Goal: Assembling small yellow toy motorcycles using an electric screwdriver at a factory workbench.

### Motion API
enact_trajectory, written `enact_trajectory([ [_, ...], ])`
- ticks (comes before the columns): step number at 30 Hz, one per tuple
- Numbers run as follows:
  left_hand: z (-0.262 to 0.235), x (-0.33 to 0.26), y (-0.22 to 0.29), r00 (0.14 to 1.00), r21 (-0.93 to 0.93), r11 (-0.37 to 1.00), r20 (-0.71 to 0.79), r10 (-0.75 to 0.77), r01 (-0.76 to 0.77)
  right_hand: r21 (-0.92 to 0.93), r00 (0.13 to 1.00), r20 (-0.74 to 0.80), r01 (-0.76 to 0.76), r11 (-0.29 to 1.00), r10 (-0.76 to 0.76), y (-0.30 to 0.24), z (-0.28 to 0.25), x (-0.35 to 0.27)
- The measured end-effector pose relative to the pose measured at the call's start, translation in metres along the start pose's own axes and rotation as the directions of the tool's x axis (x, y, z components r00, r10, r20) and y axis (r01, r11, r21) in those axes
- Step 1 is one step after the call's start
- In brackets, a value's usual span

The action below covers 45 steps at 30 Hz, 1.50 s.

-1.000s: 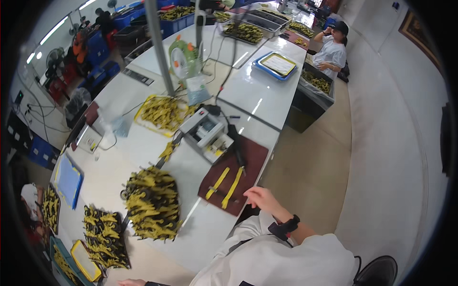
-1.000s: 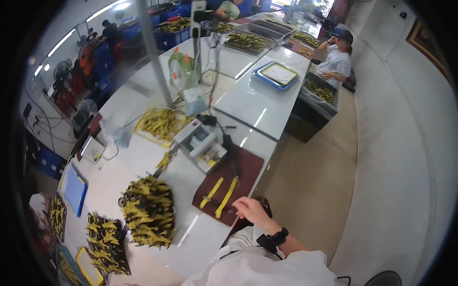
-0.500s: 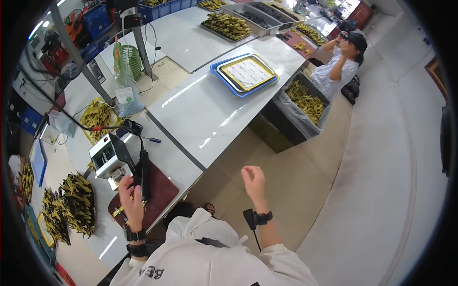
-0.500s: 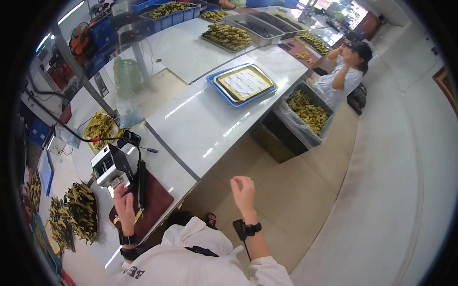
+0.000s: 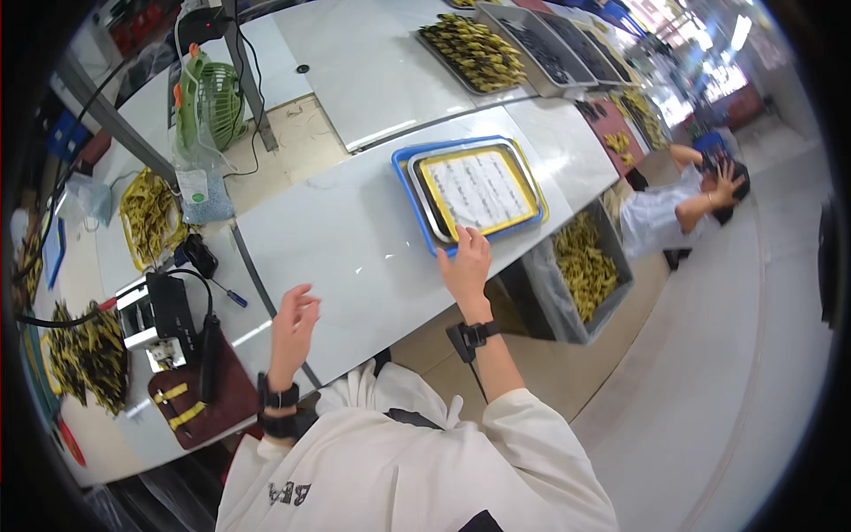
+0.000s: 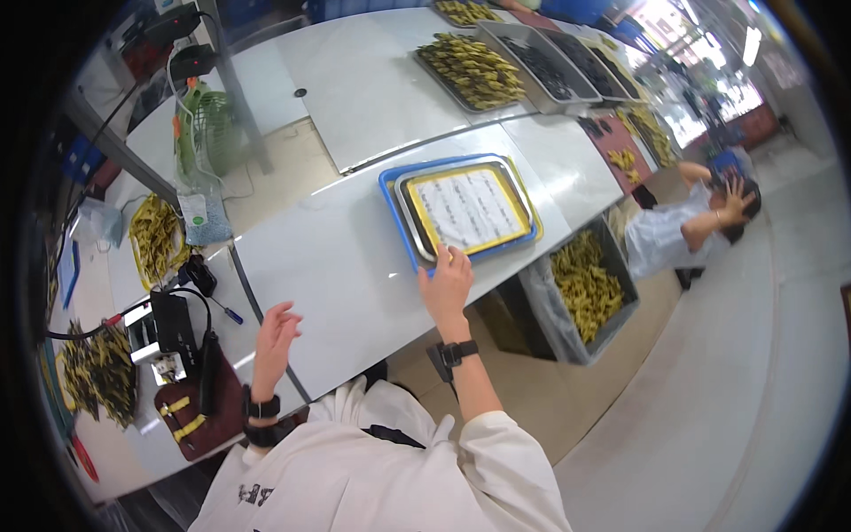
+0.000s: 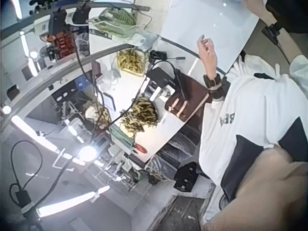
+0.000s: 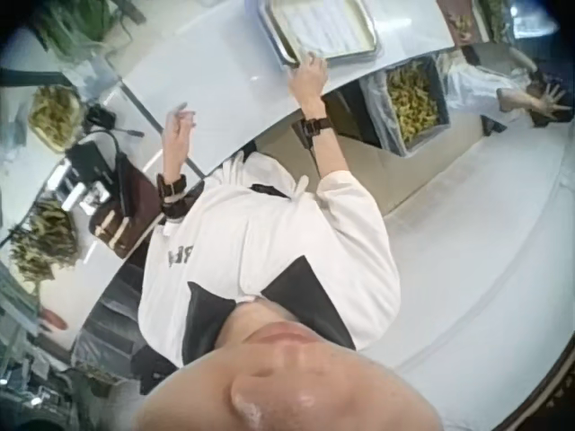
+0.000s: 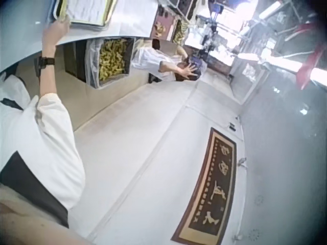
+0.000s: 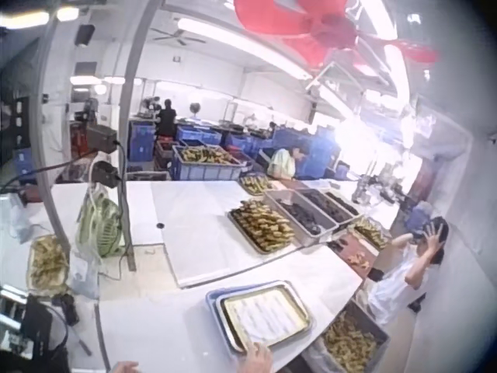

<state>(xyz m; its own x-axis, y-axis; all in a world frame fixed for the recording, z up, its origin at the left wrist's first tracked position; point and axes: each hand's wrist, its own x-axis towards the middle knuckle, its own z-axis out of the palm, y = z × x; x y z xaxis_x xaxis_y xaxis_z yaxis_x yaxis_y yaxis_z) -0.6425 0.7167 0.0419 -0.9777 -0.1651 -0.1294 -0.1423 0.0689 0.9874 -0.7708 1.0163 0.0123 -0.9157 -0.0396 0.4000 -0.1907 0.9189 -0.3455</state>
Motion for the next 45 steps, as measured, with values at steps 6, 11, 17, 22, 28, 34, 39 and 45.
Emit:
enact_trajectory([
  [6,0.141,0.101,-0.034,0.768,0.139,0.913,0.501,-0.399,0.383,-0.131,0.908,0.413,0.134,0.982,-0.069,0.044,0.048,0.064],
  [11,0.233,0.139,-0.08,0.949,-0.155,0.978,0.305,-0.084,0.136,-0.007,0.847,0.501,0.209,0.978,-0.178,0.062,0.038,0.075],
  [17,0.284,0.127,-0.004,0.995,-0.012,0.999,-0.093,0.032,-0.033,0.348,0.858,0.345,0.258,0.901,-0.379,0.097,-0.003,0.095],
  [22,0.297,0.136,0.069,0.972,-0.038,0.971,0.009,0.236,-0.236,0.498,0.86,0.269,0.261,0.827,-0.433,0.103,-0.074,0.132],
  [28,0.265,0.147,-0.01,0.981,0.022,0.997,-0.182,0.072,-0.069,0.491,0.88,0.207,0.284,0.823,-0.428,0.123,-0.091,0.143],
  [34,0.284,0.144,-0.049,0.942,0.202,0.929,-0.198,-0.271,0.31,0.512,0.95,0.13,0.182,0.84,-0.285,0.142,-0.114,0.158],
  [39,0.296,0.177,-0.067,0.953,0.479,0.846,-0.287,-0.101,0.234,0.538,0.972,0.117,0.113,0.835,-0.206,0.137,-0.125,0.162],
  [45,0.293,0.189,-0.051,0.945,0.484,0.823,-0.274,-0.18,0.297,0.52,0.975,0.114,0.104,0.848,-0.19,0.141,-0.127,0.167],
])
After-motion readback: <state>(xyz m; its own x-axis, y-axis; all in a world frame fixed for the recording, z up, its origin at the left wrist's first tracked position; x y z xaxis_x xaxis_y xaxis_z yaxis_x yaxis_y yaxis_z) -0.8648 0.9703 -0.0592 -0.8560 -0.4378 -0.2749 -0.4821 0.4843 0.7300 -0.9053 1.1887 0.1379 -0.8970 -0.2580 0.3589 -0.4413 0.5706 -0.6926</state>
